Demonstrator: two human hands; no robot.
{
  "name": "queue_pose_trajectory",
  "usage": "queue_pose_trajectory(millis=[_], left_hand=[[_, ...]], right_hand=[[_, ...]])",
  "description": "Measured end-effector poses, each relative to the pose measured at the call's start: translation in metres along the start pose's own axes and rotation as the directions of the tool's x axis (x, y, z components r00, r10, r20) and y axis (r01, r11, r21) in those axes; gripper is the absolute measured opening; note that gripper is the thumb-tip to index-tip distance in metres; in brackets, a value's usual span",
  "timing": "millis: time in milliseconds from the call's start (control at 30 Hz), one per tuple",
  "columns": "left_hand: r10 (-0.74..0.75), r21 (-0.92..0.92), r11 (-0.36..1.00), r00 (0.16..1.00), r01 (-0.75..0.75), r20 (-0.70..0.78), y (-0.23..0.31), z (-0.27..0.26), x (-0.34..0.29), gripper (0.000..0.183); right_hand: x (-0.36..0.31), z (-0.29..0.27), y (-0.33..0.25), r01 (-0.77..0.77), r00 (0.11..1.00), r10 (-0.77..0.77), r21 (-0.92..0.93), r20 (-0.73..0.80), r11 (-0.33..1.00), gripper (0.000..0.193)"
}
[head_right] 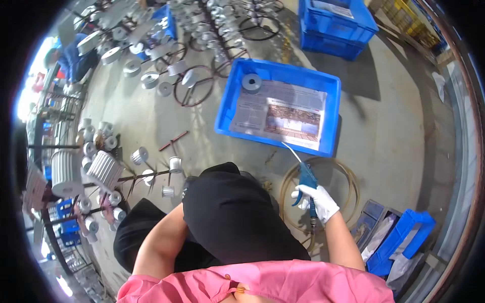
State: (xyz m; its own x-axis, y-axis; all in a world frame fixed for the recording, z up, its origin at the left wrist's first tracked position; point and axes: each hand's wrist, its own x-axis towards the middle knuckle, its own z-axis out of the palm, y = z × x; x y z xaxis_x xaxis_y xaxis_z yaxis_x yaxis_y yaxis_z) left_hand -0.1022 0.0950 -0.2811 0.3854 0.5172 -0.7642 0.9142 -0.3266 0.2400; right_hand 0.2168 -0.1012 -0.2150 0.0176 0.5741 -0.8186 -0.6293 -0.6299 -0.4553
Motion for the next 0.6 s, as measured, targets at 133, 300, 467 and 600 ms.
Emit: queue_pose_trajectory(millis=[133, 300, 467, 600], left_hand=[[-0.159, 0.154, 0.976, 0.987, 0.154, 0.017, 0.011, -0.053, -0.071, 0.033], [-0.09, 0.202, 0.974, 0.995, 0.098, -0.048, 0.042, -0.123, -0.194, 0.029], [-0.137, -0.111, 0.989, 0.874, 0.096, -0.466, 0.018, -0.127, -0.266, 0.03], [-0.304, -0.816, 0.355, 0.769, -0.457, -0.563, -0.013, -0.11, -0.274, 0.034]], right_hand=[[-0.01, 0.015, 0.0, -0.025, 0.999, 0.027, -0.103, 0.025, 0.994, 0.026], [-0.027, 0.033, -0.014, 0.154, 0.965, -0.101, -0.214, 0.24, 0.965, 0.031], [-0.057, 0.076, -0.045, 0.375, 0.804, -0.334, 0.017, 0.491, 0.927, 0.03], [-0.095, 0.12, -0.07, 0.485, 0.726, -0.37, -0.051, 0.58, 0.873, 0.027]])
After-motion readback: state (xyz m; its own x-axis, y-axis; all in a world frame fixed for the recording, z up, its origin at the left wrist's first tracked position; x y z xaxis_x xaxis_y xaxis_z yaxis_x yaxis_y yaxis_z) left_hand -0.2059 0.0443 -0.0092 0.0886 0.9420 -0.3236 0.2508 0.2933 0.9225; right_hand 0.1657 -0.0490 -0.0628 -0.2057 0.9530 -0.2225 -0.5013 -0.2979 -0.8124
